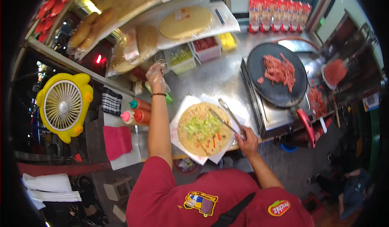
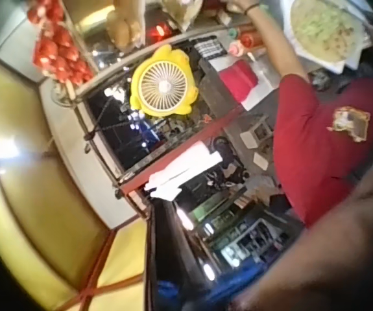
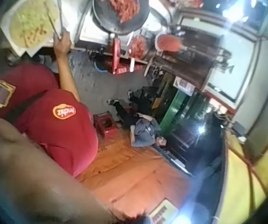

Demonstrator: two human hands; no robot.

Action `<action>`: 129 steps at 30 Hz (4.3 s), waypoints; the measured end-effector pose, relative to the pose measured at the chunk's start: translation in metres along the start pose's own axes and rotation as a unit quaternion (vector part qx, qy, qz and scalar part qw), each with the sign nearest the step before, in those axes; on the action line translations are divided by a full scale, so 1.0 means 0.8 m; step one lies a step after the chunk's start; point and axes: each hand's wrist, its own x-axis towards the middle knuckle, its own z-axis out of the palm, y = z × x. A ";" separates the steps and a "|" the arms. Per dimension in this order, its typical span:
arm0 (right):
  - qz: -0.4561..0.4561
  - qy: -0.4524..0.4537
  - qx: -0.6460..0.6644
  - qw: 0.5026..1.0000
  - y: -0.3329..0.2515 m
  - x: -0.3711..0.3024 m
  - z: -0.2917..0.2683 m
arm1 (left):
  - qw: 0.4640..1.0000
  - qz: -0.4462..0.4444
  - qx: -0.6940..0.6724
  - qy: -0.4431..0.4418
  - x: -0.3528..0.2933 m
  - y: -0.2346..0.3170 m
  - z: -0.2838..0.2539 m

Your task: The person is preparing and assembling kebabs on a street vendor stall.

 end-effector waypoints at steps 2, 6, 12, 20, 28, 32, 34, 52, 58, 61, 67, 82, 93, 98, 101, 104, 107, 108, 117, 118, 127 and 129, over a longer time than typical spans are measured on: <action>-0.005 0.030 -0.005 1.000 0.013 -0.003 -0.009 | 0.993 -0.037 -0.014 -0.112 -0.106 0.016 0.022; 0.023 0.022 0.060 0.998 -0.003 0.012 -0.014 | 0.942 -0.023 0.160 -0.295 -0.241 -0.025 -0.046; 0.026 0.022 0.061 0.998 -0.002 0.005 -0.011 | 0.790 0.246 0.397 -0.397 -0.327 -0.040 -0.070; 0.027 0.028 0.040 0.998 -0.018 -0.004 -0.017 | 0.785 0.202 0.425 -0.404 -0.304 -0.021 -0.150; 0.024 0.047 0.008 0.999 -0.017 0.015 -0.009 | 0.734 0.311 0.448 -0.404 -0.283 -0.007 -0.146; 0.017 0.072 -0.011 0.997 -0.006 0.010 -0.003 | 0.859 0.254 0.329 -0.300 -0.201 0.015 -0.060; 0.021 0.065 -0.025 0.997 -0.011 0.008 -0.004 | 0.856 0.343 0.318 -0.221 -0.121 0.026 -0.018; 0.030 0.041 -0.007 0.999 -0.008 -0.007 0.005 | 0.715 0.108 0.689 -0.056 0.205 -0.063 0.005; 0.035 0.046 -0.069 0.996 0.022 -0.011 0.009 | 0.953 0.203 0.226 -0.016 -0.006 -0.016 0.025; 0.040 0.061 0.000 0.997 0.008 0.006 0.004 | 0.956 0.162 0.123 -0.210 -0.178 0.040 -0.032; 0.040 0.048 0.012 0.998 -0.003 0.006 0.006 | 0.841 0.172 0.349 -0.377 -0.300 -0.032 -0.139; 0.043 0.080 -0.007 0.996 -0.104 -0.008 -0.126 | 0.651 0.405 0.453 -0.455 -0.344 -0.011 -0.092; 0.084 0.095 -0.263 0.956 0.043 0.172 -0.375 | 0.764 0.290 0.455 -0.353 -0.334 -0.010 -0.087; -0.054 0.005 -0.314 0.948 -0.017 0.211 -0.351 | 0.744 0.412 0.479 -0.216 -0.345 -0.028 -0.104; -0.153 -0.016 -0.317 0.936 0.006 0.231 -0.359 | 0.807 0.282 0.497 -0.150 -0.366 -0.020 -0.091; -0.056 -0.074 -0.299 0.950 0.014 0.270 -0.394 | 0.825 0.291 0.481 -0.058 -0.402 -0.007 -0.075; -0.115 -0.070 -0.308 0.942 0.042 0.284 -0.406 | 0.845 0.268 0.460 -0.049 -0.426 0.001 -0.056; -0.092 -0.106 -0.304 0.942 0.021 0.283 -0.408 | 0.858 0.248 0.444 -0.071 -0.425 -0.005 -0.070; -0.077 -0.144 -0.278 0.947 0.033 0.304 -0.436 | 0.791 0.293 0.536 -0.005 -0.511 0.034 -0.043; -0.151 -0.026 -0.258 0.954 0.082 0.309 -0.453 | 0.838 0.266 0.477 -0.019 -0.527 0.038 -0.038; -0.119 -0.057 -0.243 0.961 0.058 0.243 -0.398 | 0.915 0.171 0.362 0.053 -0.601 -0.036 -0.093; -0.097 -0.069 -0.303 0.945 0.022 0.256 -0.405 | 0.914 0.168 0.362 0.075 -0.600 -0.038 -0.109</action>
